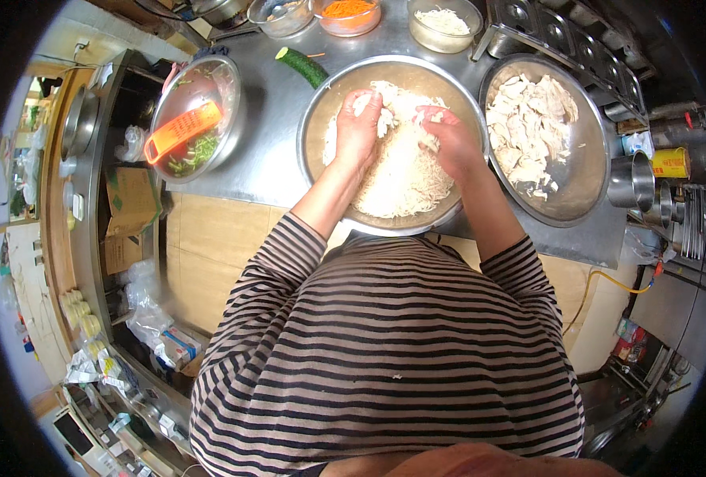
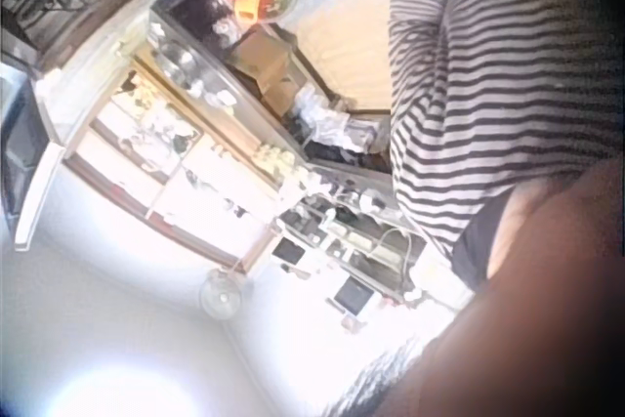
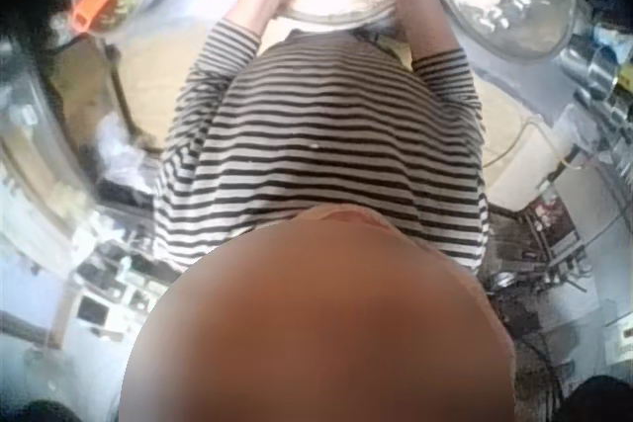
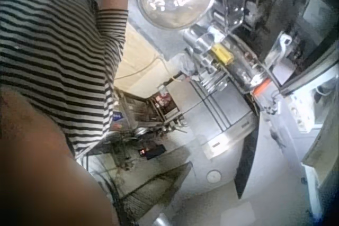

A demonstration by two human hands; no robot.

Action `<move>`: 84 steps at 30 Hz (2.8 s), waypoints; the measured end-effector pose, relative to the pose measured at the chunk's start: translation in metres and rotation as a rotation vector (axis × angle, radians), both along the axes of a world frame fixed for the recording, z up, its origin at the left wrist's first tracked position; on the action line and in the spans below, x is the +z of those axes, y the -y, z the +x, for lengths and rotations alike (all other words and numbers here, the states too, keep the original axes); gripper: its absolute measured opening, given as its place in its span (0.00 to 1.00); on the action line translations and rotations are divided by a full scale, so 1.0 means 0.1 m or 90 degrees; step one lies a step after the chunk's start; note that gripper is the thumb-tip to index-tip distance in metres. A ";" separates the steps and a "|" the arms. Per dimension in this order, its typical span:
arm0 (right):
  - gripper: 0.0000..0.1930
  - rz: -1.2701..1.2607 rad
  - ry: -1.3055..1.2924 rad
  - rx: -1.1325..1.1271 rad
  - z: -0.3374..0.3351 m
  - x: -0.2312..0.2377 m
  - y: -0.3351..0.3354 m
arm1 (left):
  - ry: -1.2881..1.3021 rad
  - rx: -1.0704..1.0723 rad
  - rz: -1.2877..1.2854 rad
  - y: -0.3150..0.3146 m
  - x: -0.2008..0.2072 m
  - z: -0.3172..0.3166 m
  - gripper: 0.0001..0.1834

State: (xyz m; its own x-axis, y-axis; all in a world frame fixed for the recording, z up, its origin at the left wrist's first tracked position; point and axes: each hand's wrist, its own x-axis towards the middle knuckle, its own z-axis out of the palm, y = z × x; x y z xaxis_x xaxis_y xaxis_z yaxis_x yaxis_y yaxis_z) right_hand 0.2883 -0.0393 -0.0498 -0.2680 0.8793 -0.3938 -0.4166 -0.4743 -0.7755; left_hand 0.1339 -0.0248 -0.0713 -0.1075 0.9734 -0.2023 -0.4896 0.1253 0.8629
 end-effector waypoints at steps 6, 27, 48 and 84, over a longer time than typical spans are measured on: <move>0.15 0.158 0.068 -0.236 -0.81 -0.39 0.02 | 0.051 -0.044 -0.047 0.33 -0.05 0.18 0.24; 0.29 0.041 -0.045 -0.098 -0.69 -0.09 -0.01 | -0.002 -0.059 -0.195 0.35 0.37 0.30 0.35; 0.35 -0.084 -0.027 -0.184 -0.63 -0.19 -0.24 | -0.061 -0.161 0.008 0.28 0.35 0.16 0.39; 0.19 0.182 0.257 0.114 -0.09 -0.29 -0.20 | -0.014 -0.305 -0.131 0.04 0.08 -0.27 0.08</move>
